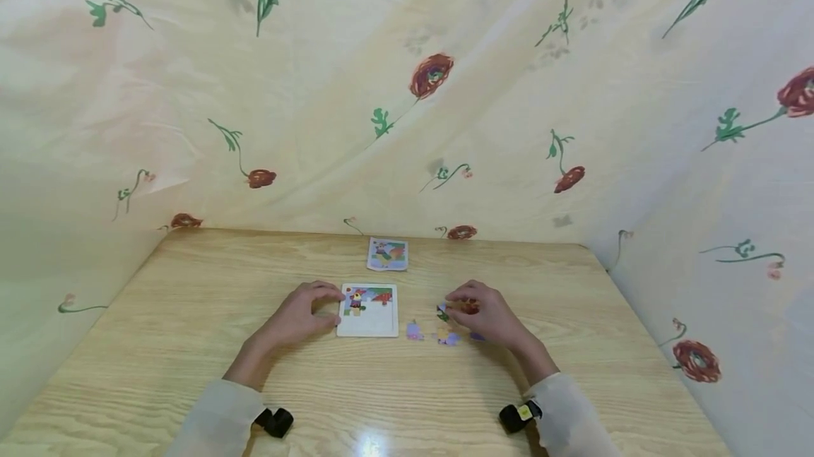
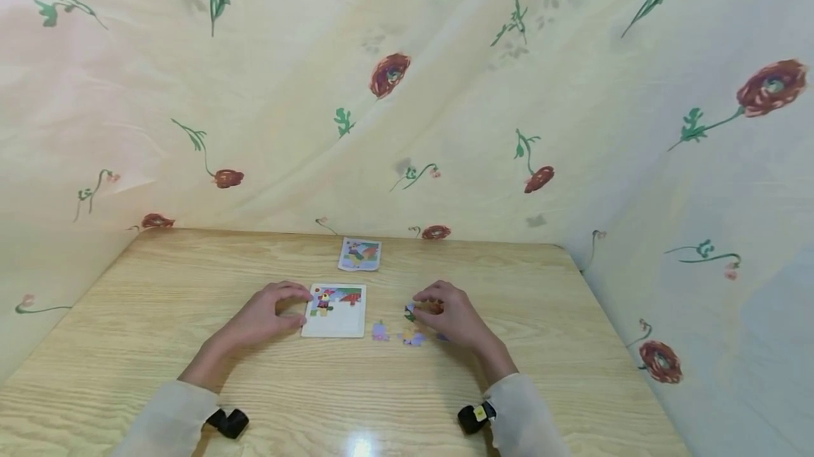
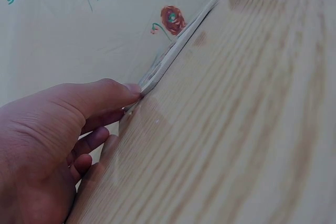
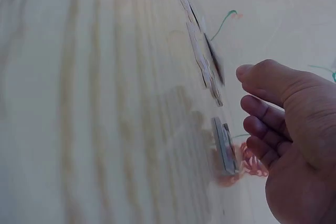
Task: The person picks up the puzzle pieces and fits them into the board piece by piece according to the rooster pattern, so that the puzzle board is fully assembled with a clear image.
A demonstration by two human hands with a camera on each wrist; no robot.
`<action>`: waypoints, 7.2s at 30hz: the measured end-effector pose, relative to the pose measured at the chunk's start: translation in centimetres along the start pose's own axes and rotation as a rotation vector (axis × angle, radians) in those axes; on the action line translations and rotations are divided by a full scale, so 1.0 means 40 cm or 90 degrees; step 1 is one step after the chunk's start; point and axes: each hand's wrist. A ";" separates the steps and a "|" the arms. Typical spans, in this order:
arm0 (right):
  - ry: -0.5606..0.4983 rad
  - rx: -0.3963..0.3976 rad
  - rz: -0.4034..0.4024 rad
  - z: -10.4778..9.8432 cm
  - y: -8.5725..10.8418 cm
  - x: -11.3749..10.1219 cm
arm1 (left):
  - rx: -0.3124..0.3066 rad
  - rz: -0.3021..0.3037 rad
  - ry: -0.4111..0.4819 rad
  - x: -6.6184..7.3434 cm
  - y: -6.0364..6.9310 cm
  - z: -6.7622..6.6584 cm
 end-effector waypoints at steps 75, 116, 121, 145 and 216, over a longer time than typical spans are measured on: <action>-0.041 -0.107 -0.015 0.103 -0.136 -0.168 | 0.001 -0.006 0.005 0.004 0.004 0.001; 0.047 -0.114 -0.028 0.180 -0.184 -0.210 | 0.003 0.024 -0.006 0.001 -0.002 0.000; 0.030 -0.110 -0.029 0.184 -0.185 -0.210 | -0.001 0.020 -0.004 -0.002 -0.001 0.000; 0.024 -0.117 -0.033 0.194 -0.189 -0.223 | 0.006 0.018 -0.003 0.002 -0.002 0.000; 0.046 -0.035 0.117 -0.075 0.059 0.089 | 0.007 -0.011 0.003 -0.002 -0.005 -0.002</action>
Point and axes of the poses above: each hand's wrist, its own y-axis away from the middle knuckle, its own z-axis out of the palm, x = y × z, and after that the axes turned 9 degrees about y, right-handed
